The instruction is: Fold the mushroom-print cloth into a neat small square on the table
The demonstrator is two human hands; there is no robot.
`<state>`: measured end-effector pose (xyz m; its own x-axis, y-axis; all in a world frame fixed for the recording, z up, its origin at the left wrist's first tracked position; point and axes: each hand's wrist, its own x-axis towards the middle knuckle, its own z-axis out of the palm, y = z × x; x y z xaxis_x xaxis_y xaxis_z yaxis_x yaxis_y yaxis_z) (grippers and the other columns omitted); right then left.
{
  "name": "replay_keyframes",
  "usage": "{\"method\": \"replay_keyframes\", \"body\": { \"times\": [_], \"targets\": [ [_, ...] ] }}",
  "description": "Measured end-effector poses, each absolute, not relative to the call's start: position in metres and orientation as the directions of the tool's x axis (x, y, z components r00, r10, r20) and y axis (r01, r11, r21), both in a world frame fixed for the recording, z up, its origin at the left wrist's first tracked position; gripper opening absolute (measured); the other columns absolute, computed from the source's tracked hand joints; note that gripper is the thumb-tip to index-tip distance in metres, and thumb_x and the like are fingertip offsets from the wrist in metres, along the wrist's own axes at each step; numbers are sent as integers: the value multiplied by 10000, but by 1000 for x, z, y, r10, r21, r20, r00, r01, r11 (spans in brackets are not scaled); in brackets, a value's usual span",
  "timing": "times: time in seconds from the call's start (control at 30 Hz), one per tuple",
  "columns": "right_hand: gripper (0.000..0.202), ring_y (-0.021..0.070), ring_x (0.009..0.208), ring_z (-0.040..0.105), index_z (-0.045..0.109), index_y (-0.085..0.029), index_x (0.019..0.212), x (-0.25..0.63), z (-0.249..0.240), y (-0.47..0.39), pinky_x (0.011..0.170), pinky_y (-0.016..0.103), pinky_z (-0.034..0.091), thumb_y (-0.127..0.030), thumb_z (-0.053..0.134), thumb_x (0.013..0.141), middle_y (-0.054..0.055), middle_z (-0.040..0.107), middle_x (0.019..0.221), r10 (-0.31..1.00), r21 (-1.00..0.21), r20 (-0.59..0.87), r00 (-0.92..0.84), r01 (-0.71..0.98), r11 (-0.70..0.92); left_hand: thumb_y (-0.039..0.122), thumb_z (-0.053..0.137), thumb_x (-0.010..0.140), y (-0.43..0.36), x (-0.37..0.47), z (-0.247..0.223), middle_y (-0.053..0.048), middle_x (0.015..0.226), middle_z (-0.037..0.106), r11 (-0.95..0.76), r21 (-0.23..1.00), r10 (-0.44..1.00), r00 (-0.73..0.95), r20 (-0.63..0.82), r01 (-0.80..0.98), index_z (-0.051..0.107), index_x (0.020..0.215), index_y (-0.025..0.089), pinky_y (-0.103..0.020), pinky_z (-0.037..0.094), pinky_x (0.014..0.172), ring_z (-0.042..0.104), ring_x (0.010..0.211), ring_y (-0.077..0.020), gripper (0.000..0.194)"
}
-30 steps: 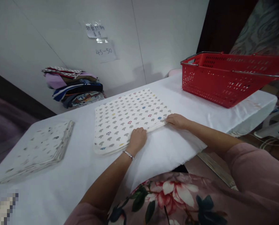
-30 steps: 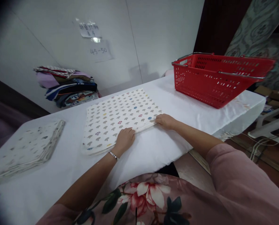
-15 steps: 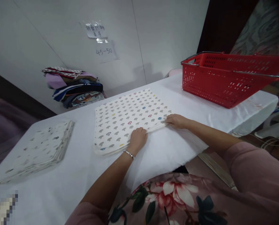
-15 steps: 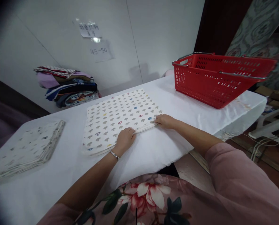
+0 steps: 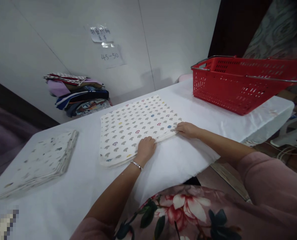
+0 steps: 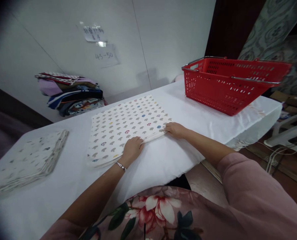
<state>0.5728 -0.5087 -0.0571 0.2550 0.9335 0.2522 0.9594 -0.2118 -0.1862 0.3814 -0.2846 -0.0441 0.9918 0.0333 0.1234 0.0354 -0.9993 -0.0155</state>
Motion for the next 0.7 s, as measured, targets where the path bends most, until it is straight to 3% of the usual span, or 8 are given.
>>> {"method": "replay_keyframes", "body": {
  "times": [0.2, 0.4, 0.7],
  "targets": [
    [213, 204, 867, 543, 646, -173, 922, 572, -60, -508, 749, 324, 410, -155, 454, 831, 104, 619, 944, 941, -92, 256, 220, 975, -203, 209, 448, 867, -286, 384, -48, -82, 955, 581, -998, -63, 18, 988, 151, 28, 577, 910, 168, -357, 388, 774, 529, 920, -223, 142],
    [221, 202, 859, 550, 646, -183, 960, 572, -62, -510, 745, 322, 403, -180, 457, 846, 103, 626, 965, 928, -87, 295, 227, 974, -211, 257, 446, 887, -289, 381, -47, -87, 978, 572, -997, -80, -14, 992, 123, -4, 577, 951, 171, -370, 386, 780, 519, 934, -231, 170],
    [224, 205, 874, 541, 634, -164, 951, 568, -66, -517, 766, 328, 392, -201, 423, 886, 119, 626, 976, 921, -21, 342, 189, 981, -193, 131, 402, 864, -288, 379, -50, -103, 1012, 572, -994, -106, -33, 990, 134, -18, 585, 995, 170, -369, 389, 799, 513, 956, -231, 228]
  ]
}}
